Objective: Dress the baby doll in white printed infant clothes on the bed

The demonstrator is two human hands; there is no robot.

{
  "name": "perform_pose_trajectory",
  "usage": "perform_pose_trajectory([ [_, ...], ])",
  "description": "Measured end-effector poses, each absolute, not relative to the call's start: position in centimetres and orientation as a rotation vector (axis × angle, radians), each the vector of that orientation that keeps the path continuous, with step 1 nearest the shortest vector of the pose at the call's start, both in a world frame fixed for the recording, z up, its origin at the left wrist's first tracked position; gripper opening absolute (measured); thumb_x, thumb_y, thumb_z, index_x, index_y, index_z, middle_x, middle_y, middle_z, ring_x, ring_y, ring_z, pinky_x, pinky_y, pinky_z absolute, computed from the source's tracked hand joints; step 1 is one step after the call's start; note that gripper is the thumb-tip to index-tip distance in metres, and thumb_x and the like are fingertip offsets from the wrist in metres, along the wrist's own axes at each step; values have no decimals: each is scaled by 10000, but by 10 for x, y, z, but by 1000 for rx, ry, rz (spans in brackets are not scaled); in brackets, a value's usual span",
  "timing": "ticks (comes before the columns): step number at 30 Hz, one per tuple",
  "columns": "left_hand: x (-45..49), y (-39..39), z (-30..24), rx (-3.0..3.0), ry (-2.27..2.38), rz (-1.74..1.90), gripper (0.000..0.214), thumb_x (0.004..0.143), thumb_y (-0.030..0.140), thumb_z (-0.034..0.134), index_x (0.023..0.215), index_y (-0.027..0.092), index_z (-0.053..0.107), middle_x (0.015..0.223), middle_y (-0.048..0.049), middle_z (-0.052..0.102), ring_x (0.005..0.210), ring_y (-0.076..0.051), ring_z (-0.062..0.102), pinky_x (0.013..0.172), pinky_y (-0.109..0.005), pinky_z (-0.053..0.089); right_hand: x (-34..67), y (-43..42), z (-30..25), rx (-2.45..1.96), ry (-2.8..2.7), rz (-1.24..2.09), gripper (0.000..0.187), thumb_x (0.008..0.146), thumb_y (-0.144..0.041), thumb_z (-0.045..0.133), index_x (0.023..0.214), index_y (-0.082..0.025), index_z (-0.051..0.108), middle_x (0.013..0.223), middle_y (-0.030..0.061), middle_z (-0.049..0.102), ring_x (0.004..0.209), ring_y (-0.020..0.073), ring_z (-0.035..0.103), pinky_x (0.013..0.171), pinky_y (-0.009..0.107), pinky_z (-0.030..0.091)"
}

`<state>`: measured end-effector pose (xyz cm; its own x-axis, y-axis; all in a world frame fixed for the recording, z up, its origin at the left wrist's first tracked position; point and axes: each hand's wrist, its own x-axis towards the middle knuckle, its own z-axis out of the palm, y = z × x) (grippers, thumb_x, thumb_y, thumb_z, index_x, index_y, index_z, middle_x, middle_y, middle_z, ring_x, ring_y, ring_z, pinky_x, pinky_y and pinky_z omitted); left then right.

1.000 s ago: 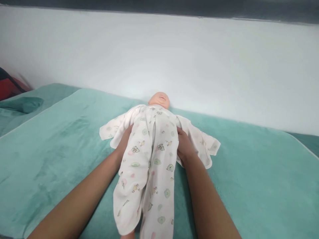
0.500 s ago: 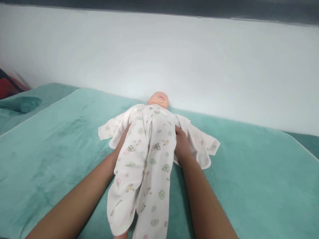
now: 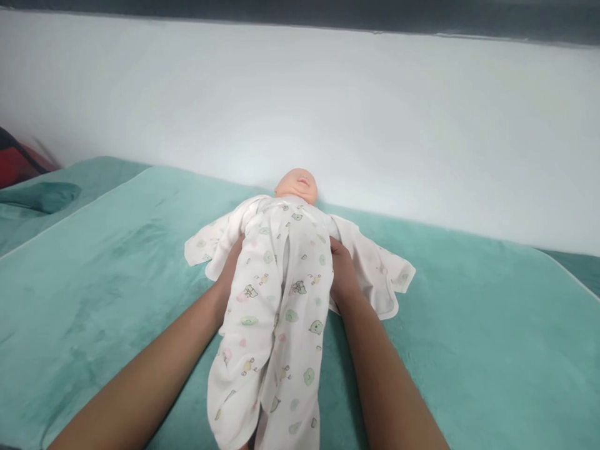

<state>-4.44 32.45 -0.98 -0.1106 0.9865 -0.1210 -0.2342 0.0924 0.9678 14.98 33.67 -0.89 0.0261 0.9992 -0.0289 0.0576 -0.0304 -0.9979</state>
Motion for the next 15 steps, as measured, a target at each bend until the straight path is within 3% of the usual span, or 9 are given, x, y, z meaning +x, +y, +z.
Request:
perform_pose_trajectory([
  [4,-42,323,-6,871,1185,1316,147,720,262,675,785,178,573,791,-29,608,774,-184,530,732,-328,443,150,336,-8,-1316,-1248,1164,237,763,-434,650,902,-271,751,896,9,754,970,294,648,871,405,518],
  [9,-42,321,-6,831,1139,1324,132,673,237,722,664,194,598,653,-21,606,734,-214,579,674,-332,471,152,335,-8,-1429,-1342,1063,216,703,-393,690,836,-235,751,872,36,757,997,322,643,851,403,528],
  [15,-42,323,-7,867,1046,1377,156,692,246,714,844,219,690,885,-54,706,894,-264,624,738,-350,505,156,334,-13,-1420,-1300,1054,235,731,-383,658,891,-238,751,1044,68,747,1129,321,612,952,407,491],
])
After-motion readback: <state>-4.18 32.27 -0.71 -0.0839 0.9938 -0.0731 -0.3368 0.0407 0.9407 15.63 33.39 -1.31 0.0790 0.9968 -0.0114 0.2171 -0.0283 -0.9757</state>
